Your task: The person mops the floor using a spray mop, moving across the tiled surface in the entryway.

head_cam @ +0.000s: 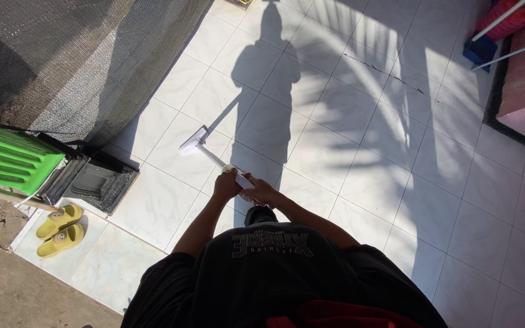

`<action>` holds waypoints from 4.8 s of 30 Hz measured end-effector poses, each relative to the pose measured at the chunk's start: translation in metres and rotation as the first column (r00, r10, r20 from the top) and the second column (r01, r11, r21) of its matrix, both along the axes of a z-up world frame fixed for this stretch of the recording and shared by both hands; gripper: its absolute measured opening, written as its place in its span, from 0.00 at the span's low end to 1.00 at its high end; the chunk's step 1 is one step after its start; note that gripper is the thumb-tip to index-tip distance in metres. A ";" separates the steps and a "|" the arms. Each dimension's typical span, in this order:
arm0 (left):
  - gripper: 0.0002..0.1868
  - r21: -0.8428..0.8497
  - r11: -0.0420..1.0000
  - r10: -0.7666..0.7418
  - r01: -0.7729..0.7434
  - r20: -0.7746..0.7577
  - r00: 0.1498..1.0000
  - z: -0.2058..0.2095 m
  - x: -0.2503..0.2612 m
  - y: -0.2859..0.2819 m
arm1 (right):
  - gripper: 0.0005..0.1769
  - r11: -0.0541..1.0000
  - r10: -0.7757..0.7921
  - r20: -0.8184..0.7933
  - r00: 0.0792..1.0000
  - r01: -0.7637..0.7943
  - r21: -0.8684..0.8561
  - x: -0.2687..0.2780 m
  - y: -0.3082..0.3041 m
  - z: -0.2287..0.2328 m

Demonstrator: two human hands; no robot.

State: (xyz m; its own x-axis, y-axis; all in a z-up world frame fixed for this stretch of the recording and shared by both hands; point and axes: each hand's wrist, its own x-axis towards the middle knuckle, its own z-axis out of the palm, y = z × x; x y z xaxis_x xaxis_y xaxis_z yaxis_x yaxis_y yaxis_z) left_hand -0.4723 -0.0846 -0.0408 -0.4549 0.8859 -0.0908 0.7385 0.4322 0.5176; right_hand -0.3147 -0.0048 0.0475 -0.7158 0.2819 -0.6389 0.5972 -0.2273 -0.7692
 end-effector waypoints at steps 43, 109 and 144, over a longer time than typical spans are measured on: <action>0.22 0.059 0.984 0.132 -0.170 0.408 0.904 0.003 -0.259 0.227 | 0.22 0.987 -0.085 -0.076 0.993 0.094 0.130 -0.266 0.210 0.029; 0.19 0.147 0.853 -0.495 0.502 0.537 0.684 -0.043 -0.532 0.769 | 0.17 0.614 -0.787 -0.097 0.609 0.789 -0.027 -0.547 0.627 -0.015; 0.13 0.354 0.712 -0.673 0.606 0.592 0.444 -0.107 -0.652 0.964 | 0.14 0.451 -0.881 -0.189 0.433 0.890 -0.065 -0.688 0.805 -0.057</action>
State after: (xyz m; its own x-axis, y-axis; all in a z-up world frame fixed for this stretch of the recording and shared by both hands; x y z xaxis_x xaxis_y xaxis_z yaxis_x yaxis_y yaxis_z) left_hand -1.1242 0.8798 -0.1478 0.3950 0.9184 -0.0212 0.2489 -0.0848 0.9648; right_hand -1.0028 0.8001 -0.0099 -0.1504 0.8475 -0.5091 -0.0534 -0.5212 -0.8518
